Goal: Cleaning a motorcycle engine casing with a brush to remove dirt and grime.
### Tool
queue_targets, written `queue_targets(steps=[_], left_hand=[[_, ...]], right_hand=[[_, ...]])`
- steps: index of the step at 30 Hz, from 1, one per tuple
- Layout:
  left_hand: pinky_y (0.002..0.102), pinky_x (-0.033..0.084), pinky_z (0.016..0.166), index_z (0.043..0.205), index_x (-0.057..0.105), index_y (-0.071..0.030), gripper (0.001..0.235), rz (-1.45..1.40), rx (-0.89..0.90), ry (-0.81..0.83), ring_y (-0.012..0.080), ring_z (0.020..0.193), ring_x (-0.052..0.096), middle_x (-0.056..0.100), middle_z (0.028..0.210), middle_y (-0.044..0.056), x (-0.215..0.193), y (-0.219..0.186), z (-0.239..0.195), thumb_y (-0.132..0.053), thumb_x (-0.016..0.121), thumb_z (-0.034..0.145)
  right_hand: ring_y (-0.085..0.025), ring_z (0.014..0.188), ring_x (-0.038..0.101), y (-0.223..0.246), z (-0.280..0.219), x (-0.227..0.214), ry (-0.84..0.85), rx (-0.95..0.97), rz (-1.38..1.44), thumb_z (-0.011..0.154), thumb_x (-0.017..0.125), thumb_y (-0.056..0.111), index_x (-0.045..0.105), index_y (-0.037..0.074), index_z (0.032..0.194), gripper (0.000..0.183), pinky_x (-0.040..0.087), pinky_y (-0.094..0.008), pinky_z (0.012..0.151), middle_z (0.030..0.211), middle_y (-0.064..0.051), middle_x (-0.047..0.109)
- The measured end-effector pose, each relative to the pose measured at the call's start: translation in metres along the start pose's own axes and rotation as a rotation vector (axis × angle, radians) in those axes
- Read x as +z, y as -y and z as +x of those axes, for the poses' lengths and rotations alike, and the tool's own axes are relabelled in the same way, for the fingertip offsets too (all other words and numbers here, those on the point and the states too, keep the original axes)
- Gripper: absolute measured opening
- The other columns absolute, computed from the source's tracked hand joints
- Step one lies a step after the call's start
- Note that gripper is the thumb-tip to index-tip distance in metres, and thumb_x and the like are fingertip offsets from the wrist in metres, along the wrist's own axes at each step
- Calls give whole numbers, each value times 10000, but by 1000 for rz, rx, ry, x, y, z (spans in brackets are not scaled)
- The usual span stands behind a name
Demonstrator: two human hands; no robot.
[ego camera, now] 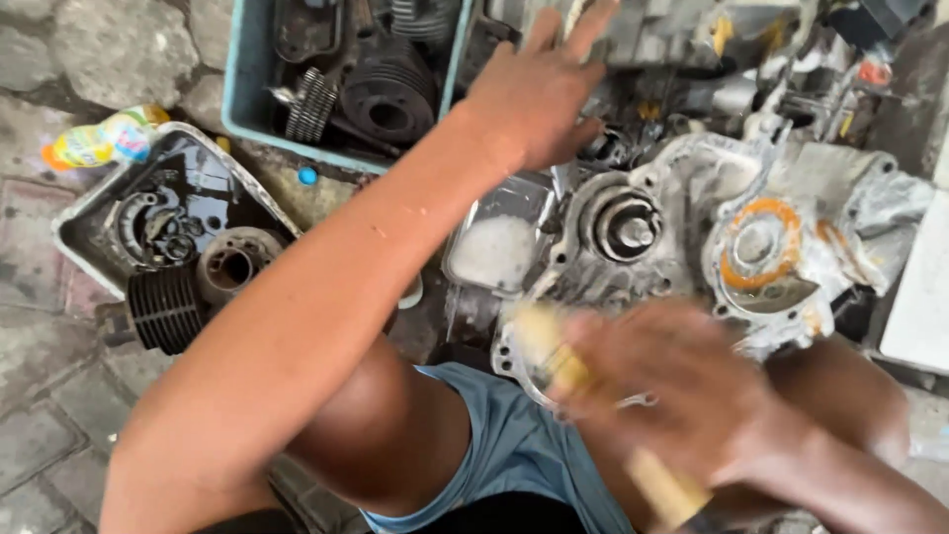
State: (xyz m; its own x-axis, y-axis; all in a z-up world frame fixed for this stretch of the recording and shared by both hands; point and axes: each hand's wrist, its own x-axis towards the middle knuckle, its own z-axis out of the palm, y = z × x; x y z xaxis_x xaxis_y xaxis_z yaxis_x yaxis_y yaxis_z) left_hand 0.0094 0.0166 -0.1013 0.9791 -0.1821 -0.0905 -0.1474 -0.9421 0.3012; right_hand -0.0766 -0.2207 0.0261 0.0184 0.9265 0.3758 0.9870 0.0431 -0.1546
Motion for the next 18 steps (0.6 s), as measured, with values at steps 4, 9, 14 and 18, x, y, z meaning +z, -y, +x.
queue_targets(steps=[4, 9, 14, 18], left_hand=[[727, 493, 968, 1358, 633, -134, 457, -28, 20, -25, 427, 1496, 231, 38, 1687, 56, -14, 6, 6, -481, 662, 1062], [716, 519, 797, 1158, 697, -87, 427, -44, 87, -167, 470, 1343, 411, 333, 1551, 72, -6, 8, 7, -485, 717, 1004], [613, 545, 610, 1006, 700, -157, 376, 44, 131, -286, 464, 903, 708, 741, 1015, 133, 15, 15, 8, -523, 721, 919], [636, 534, 722, 1134, 717, -50, 458, 26, 140, -199, 444, 1243, 473, 449, 1445, 72, -3, 13, -1, -494, 701, 1024]], right_hand=[[-305, 1100, 706, -6, 0, -1, 160, -24, 326, 939, 765, 221, 727, 202, 1143, 208, 539, -504, 963, 1192, -79, 715], [-293, 979, 682, 3, 2, -5, 335, 133, 328, 840, 813, 316, 698, 342, 1040, 232, 506, -553, 894, 1101, 16, 709], [-176, 813, 798, 10, 0, -17, -28, 190, 329, 864, 763, 201, 745, 97, 888, 108, 629, -387, 779, 853, -26, 802], [-78, 672, 784, 56, -50, 13, -139, 247, 368, 886, 792, 300, 735, 155, 819, 170, 631, -279, 685, 762, 18, 807]])
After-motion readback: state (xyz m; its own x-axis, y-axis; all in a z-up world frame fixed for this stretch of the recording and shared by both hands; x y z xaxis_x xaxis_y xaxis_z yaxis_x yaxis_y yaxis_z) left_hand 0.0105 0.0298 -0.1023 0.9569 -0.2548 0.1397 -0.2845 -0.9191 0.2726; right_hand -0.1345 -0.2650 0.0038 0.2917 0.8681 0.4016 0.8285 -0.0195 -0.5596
